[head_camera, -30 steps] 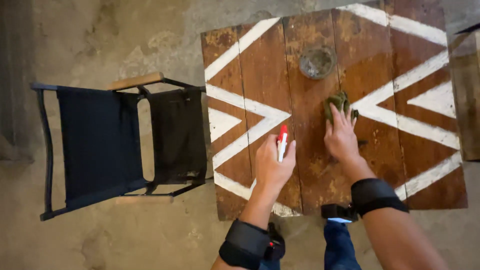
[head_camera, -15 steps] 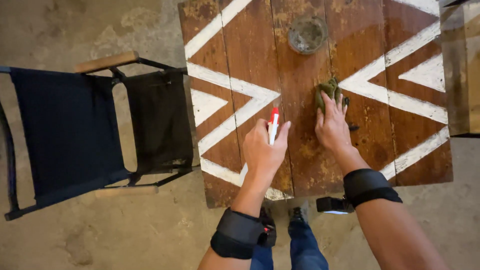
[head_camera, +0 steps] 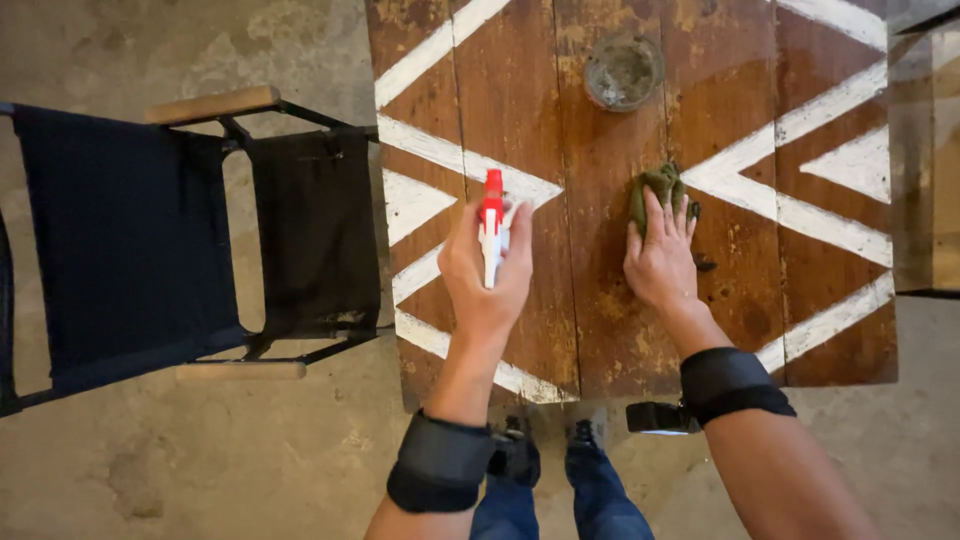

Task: The person sprays a wooden table with a red-capped spray bottle and wipes the surface with a green cloth. They move between two tables, repeating the spray-and-wipe sequence on each.

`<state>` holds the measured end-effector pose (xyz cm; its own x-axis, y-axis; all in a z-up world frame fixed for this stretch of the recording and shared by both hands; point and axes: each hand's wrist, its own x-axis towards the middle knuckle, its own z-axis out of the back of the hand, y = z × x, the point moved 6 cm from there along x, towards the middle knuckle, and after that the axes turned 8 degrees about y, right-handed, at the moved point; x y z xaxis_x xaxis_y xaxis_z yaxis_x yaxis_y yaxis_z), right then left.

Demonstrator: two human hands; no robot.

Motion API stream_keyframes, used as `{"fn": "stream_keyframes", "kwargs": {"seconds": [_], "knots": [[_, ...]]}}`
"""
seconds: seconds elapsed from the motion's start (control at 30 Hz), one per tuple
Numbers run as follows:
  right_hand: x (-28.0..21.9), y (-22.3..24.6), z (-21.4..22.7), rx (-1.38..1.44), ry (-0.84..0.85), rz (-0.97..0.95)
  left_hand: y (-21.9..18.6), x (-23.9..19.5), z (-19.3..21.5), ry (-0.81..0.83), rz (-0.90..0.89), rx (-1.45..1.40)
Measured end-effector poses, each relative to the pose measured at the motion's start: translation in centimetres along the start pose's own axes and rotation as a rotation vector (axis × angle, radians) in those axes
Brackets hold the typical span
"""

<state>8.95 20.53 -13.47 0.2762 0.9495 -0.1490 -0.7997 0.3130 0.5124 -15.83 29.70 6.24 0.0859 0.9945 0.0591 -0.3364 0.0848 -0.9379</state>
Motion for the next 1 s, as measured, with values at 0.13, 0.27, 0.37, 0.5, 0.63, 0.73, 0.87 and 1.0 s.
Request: {"fn": "stream_keyframes", "kwargs": {"seconds": [0.13, 0.27, 0.37, 0.5, 0.63, 0.73, 0.87, 1.0], "knots": [[0.9, 1.0, -0.3, -0.067, -0.014, -0.024, 1.1, 2.1, 0.7, -0.086, -0.19, 0.005], [3.5, 2.0, -0.8, -0.129, -0.047, -0.055, 2.4, 3.6, 1.6, -0.13, -0.188, -0.005], [5.3, 3.2, -0.8, -0.139, -0.034, -0.031, 4.0, 3.9, 1.5, -0.118, -0.177, 0.001], [8.3, 4.5, -1.7, -0.131, -0.017, -0.009, 4.9, 4.1, 1.6, -0.109, -0.219, -0.012], [11.1, 5.8, -2.5, -0.137, -0.008, -0.059, 4.7, 5.3, 2.2, -0.121, -0.185, -0.008], [13.2, 6.9, -3.2, -0.123, -0.01, -0.102, 5.3, 6.1, 2.4, -0.101, -0.127, -0.063], [14.7, 8.7, -4.9, -0.141, 0.009, -0.052, 5.9, 6.1, 2.9, -0.096, -0.106, -0.047], [14.4, 13.1, -6.3, -0.142, 0.041, 0.083, 6.1, 6.1, 2.8, -0.09, -0.147, -0.048]]}}
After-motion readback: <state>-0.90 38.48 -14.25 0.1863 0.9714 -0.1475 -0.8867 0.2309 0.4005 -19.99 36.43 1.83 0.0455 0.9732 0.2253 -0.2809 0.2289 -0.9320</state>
